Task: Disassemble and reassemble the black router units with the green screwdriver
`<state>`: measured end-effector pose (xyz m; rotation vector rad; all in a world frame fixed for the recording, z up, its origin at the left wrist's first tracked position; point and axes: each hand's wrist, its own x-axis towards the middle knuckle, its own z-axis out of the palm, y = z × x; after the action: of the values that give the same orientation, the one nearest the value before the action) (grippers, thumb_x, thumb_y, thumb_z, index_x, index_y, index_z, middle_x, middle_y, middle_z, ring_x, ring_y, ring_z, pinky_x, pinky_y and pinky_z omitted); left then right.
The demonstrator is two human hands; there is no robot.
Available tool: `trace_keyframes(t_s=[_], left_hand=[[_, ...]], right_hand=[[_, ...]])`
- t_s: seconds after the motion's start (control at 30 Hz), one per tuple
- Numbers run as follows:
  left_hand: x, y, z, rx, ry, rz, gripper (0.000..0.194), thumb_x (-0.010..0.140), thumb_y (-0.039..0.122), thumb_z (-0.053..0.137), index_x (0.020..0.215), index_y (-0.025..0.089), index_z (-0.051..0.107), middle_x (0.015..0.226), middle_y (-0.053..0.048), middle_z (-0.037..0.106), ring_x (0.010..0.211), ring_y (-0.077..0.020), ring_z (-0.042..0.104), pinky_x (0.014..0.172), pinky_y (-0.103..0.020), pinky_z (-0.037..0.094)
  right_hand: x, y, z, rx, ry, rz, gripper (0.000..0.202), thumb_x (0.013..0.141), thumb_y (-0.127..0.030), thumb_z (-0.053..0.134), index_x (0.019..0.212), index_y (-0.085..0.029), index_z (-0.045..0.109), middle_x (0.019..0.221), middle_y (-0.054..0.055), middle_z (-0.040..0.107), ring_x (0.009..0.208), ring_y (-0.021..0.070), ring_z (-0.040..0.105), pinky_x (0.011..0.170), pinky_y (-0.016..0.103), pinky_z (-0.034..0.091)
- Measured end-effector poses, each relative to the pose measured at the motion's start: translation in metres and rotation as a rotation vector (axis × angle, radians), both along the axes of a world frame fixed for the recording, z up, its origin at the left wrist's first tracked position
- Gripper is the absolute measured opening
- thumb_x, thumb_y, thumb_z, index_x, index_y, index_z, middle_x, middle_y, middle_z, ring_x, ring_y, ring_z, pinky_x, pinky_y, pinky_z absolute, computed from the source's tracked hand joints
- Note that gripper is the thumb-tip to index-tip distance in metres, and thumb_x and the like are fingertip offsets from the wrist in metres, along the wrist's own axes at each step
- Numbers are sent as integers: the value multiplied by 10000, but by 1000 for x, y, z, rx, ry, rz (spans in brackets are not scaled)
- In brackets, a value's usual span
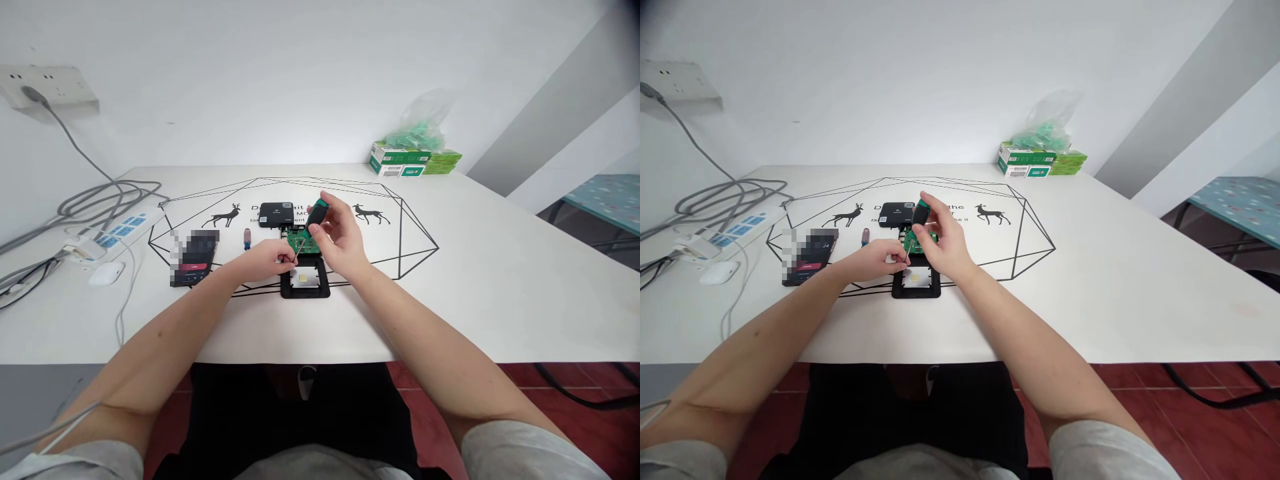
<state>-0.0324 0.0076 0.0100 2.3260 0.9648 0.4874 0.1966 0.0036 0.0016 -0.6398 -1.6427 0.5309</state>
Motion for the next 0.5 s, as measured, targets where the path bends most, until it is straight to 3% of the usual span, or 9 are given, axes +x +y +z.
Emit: trace_keyframes(t_s=[0.17,0.5], left_hand=[[0,7,-1,-22,56,-1,119,919,307,730,876,223,802,993,-40,768,903,-217,712,856,-330,554],[0,9,-5,-60,80,-9,100,911,241,723,875,223,815,982,-35,778,875,-200,708,842,-312,553]], right_hand=[[-5,-4,6,85,-191,36,591,1088,-430,541,1667,-365,444,1529,102,671,1110,249,735,949,472,695],[-12,-1,6,165,-283,-8,590,1095,-363,503,1680,-348,424,1436,103,728,961,231,708,880,471,695]])
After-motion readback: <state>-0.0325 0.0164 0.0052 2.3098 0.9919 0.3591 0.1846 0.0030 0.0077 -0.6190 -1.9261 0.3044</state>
